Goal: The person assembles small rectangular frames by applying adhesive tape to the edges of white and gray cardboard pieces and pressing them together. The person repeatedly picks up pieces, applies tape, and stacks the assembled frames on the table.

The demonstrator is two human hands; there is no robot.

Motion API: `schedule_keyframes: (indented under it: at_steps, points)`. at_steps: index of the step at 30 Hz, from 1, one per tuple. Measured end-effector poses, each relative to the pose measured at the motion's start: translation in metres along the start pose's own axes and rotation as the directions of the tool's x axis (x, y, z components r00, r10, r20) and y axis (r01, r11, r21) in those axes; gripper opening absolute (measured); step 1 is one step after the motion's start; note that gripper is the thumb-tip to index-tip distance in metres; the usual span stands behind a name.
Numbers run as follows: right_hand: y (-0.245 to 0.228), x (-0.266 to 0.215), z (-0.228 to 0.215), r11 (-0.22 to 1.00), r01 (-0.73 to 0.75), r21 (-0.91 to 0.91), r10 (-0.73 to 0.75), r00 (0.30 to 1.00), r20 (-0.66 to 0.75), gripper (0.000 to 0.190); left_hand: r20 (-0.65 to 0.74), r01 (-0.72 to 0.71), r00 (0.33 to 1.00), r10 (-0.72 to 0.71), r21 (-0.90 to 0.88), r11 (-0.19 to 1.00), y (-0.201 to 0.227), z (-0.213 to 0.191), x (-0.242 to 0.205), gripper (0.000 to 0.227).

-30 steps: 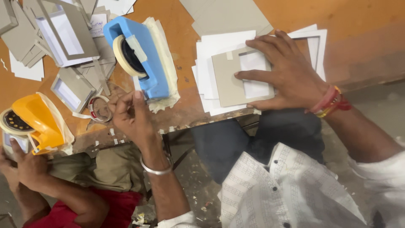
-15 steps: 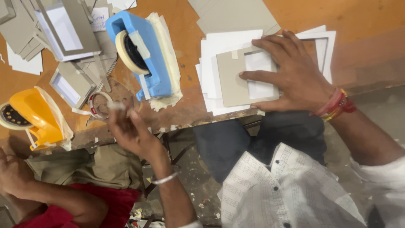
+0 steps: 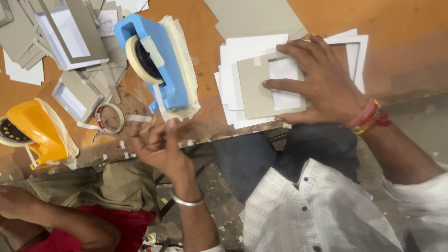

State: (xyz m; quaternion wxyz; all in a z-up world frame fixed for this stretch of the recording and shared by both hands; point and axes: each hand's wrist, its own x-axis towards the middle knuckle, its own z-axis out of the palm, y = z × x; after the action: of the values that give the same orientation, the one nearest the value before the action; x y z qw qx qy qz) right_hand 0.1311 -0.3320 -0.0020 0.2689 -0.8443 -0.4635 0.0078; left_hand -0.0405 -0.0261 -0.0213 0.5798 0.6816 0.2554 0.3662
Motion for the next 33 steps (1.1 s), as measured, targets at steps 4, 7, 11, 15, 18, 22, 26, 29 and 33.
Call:
schedule_keyframes:
  at_steps: [4, 7, 11, 15, 18, 22, 26, 29, 33]
  points:
    - [0.002, 0.001, 0.001, 1.0, 0.014, 0.011, -0.014, 1.0, 0.006, 0.059, -0.071, 0.014, 0.997, -0.008, 0.086, 0.996, -0.004, -0.002, -0.027, 0.054]
    - [0.001, -0.004, -0.001, 1.0, 0.004, 0.024, -0.004, 1.0, 0.009, 0.059, -0.097, 0.08, 0.992, -0.079, 0.008, 0.997, 0.006, 0.011, -0.051, 0.053]
    - [-0.005, -0.001, -0.002, 0.996, 0.02, -0.088, -0.019, 1.0, 0.018, 0.064, -0.009, 0.167, 0.986, -0.167, -0.003, 0.986, 0.017, 0.049, -0.099, 0.05]
    - [-0.007, -0.004, -0.003, 0.996, 0.06, -0.062, -0.06, 0.998, 0.006, 0.064, 0.011, 0.374, 0.927, -0.374, -0.031, 0.927, 0.024, 0.089, -0.13, 0.046]
    - [-0.009, -0.004, -0.006, 0.995, 0.093, -0.037, -0.092, 0.996, 0.01, 0.063, 0.129, 0.413, 0.911, -0.393, -0.239, 0.879, 0.03, 0.105, -0.139, 0.046]
    - [-0.01, -0.003, -0.007, 0.993, 0.117, -0.014, -0.117, 0.993, 0.023, 0.064, 0.13, 0.486, 0.874, -0.469, -0.237, 0.841, 0.032, 0.112, -0.144, 0.046]
    - [-0.012, -0.004, -0.008, 0.992, 0.126, -0.033, -0.126, 0.992, -0.01, 0.061, 0.093, 0.496, 0.868, -0.488, -0.123, 0.86, 0.027, 0.116, -0.147, 0.046]
    - [-0.013, -0.005, -0.007, 0.993, 0.117, -0.019, -0.117, 0.993, -0.002, 0.062, 0.074, 0.509, 0.861, -0.503, -0.124, 0.852, 0.022, 0.118, -0.152, 0.05]
    - [-0.01, -0.004, -0.005, 0.991, 0.129, -0.02, -0.129, 0.991, -0.02, 0.065, 0.048, 0.47, 0.883, -0.468, -0.129, 0.873, 0.016, 0.118, -0.157, 0.06]
